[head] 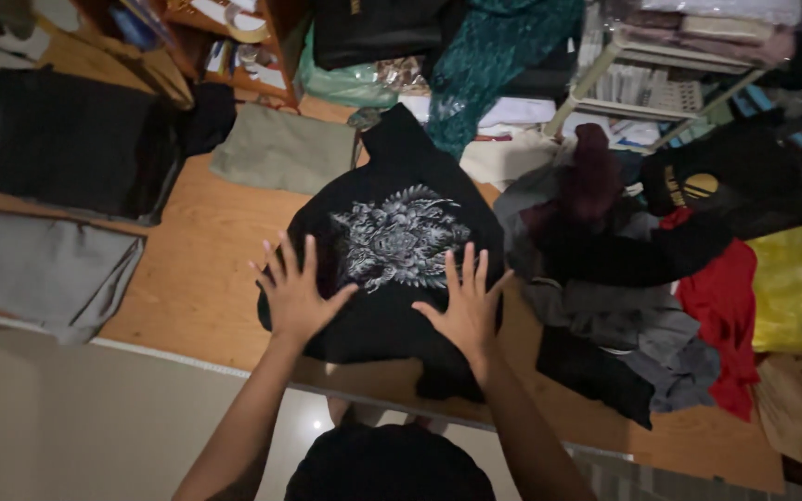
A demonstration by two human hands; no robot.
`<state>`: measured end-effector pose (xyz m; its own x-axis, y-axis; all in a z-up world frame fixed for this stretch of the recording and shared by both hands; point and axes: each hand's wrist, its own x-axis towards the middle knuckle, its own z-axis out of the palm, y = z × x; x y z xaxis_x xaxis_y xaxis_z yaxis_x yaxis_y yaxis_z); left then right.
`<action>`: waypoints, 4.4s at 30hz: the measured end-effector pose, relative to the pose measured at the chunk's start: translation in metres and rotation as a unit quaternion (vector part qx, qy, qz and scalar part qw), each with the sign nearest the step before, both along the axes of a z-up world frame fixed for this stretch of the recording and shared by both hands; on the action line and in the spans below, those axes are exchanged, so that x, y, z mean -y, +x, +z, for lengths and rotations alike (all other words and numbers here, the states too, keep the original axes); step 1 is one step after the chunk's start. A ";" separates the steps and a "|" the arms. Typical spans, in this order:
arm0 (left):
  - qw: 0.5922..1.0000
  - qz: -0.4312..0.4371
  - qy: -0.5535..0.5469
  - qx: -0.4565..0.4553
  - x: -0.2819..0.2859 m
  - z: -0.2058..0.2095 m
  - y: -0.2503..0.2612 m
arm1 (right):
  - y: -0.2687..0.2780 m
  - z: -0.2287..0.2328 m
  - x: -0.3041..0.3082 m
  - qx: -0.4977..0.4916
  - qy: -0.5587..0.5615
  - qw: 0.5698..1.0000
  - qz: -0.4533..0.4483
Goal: The person folds a pair of light gray pants and a pair of beige pants on a wooden table, placing them in a neat stack. Then, the person unfolds and folds a black t-shirt with a graphic print, adding it to the stack.
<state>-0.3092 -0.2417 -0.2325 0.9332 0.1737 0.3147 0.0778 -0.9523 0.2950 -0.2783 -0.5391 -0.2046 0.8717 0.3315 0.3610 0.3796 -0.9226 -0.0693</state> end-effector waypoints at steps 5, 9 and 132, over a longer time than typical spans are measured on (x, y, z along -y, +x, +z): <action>0.926 0.246 -0.287 -0.006 -0.043 -0.086 -0.004 | -0.035 -0.037 0.003 -0.278 0.153 0.947 -0.040; 0.916 0.220 -0.326 -0.078 -0.064 -0.132 -0.029 | -0.082 -0.106 0.020 -0.337 0.065 0.935 0.086; 0.982 0.111 0.005 -0.152 -0.242 -0.120 0.038 | -0.009 -0.016 -0.045 -0.114 0.024 0.990 0.083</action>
<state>-0.2709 -0.0002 -0.3525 0.9239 0.3814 0.0295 0.3667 -0.9049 0.2160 -0.2871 -0.4941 -0.2207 0.8675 0.4636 0.1803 0.4946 -0.8424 -0.2137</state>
